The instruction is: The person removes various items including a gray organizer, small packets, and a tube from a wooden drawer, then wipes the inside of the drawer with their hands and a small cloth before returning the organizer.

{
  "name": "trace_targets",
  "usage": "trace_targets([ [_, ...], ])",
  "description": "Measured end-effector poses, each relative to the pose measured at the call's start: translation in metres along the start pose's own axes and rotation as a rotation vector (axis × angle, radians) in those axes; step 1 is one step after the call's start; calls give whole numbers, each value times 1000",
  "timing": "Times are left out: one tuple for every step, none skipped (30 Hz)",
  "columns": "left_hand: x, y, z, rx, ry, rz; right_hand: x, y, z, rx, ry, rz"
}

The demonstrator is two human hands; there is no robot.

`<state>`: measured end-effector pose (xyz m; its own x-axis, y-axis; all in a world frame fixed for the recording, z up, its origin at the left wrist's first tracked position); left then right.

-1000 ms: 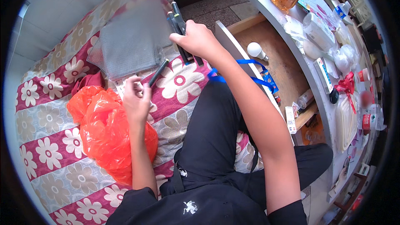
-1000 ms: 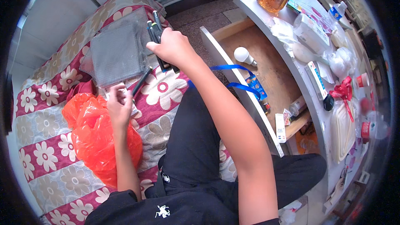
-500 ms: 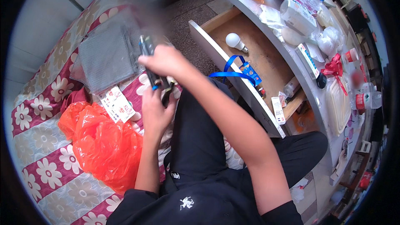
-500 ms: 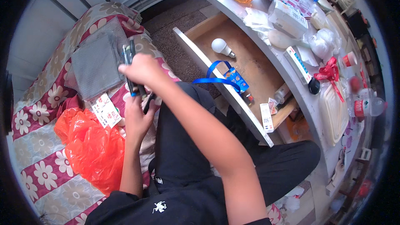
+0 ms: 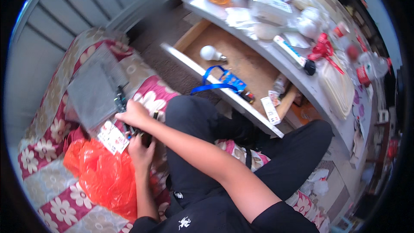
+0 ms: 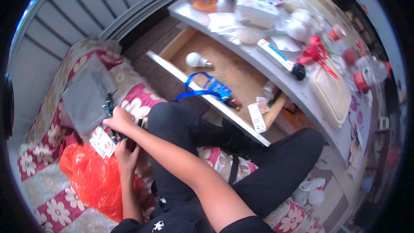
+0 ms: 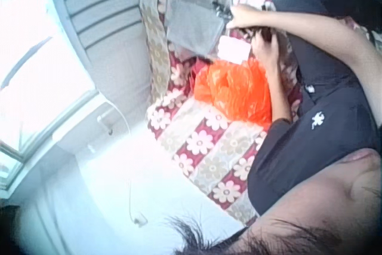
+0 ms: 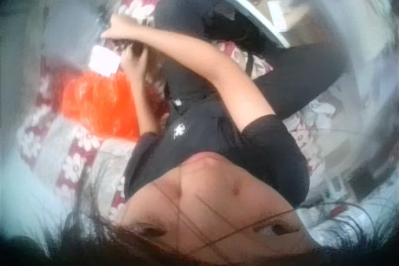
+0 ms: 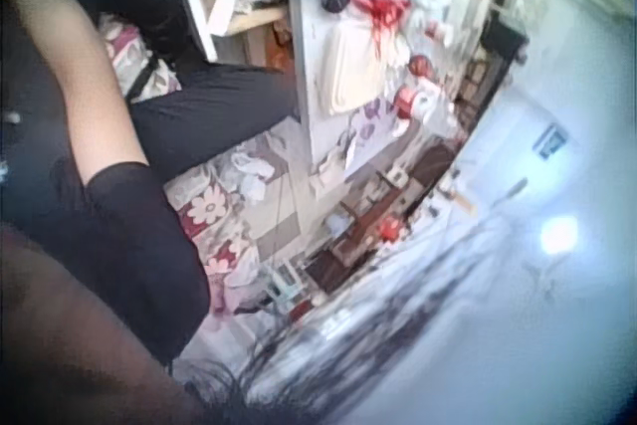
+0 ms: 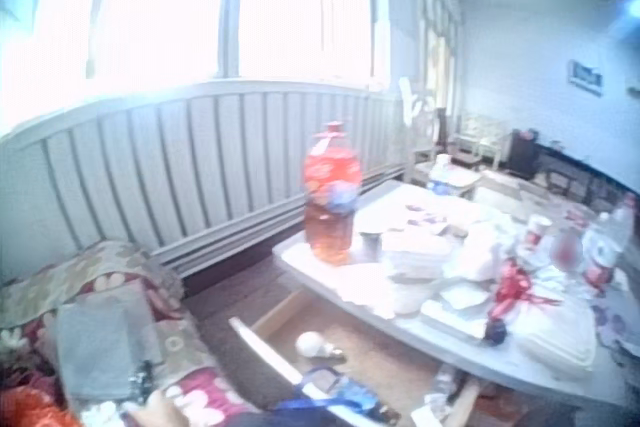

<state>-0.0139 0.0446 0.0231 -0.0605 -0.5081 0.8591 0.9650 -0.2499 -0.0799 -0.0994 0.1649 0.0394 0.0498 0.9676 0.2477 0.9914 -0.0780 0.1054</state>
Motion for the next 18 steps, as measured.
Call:
trace_targets([
  [10, -1, 18, -22, 49, -5, 11, 0, -1, 31, -96, 13],
  [21, -3, 35, -40, 96, -11, 23, -1, -3, 65, -192, 24],
  [28, -5, 49, -58, 237, 34, 37, -2, -8, 132, -176, 119],
  [35, -9, 59, -22, 241, 2, 58, -1, -20, 241, -236, 186],
  [38, -14, 71, -24, 273, 1, 83, 0, -26, 247, -256, 191],
  [40, -22, 81, -24, 301, 4, 118, 10, -45, 258, -279, 192],
  [38, -31, 92, -51, 398, 56, 150, 16, -53, 267, -259, 268],
  [36, -42, 107, -87, 461, 23, 182, 23, -58, 274, -236, 343],
  [38, -54, 132, -91, 485, -16, 221, 32, -64, 242, -58, 430],
  [27, -68, 164, -134, 510, -57, 267, 47, -60, 188, 137, 523],
  [23, -82, 202, -188, 555, -105, 309, 67, -60, 242, 62, 589],
  [12, -97, 234, -316, 581, -128, 350, 88, -61, 115, 82, 625],
  [2, -109, 274, -439, 568, -112, 391, 110, -61, 9, 284, 717],
  [-13, -120, 310, -503, 571, -128, 428, 129, -47, 40, 394, 850],
  [-30, -131, 339, -556, 491, -136, 455, 147, -32, -6, 483, 901],
  [-48, -140, 362, -585, 454, -124, 479, 161, -21, -49, 572, 946],
  [-65, -142, 386, -610, 479, -146, 501, 172, -6, -148, 702, 904],
  [-79, -147, 403, -701, 458, -134, 517, 178, 3, -245, 821, 853],
])
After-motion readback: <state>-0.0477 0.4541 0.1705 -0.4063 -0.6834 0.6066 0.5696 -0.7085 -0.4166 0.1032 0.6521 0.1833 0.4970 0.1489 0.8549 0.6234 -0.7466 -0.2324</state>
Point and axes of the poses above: each hand's wrist, its own y-axis away from the middle knuckle, its own x-axis out of the back of the hand, z = x × y, the point moved 3 cm from there along -y, towards the middle knuckle, and after that the axes turned 11 degrees about x, right-handed, at the moved point
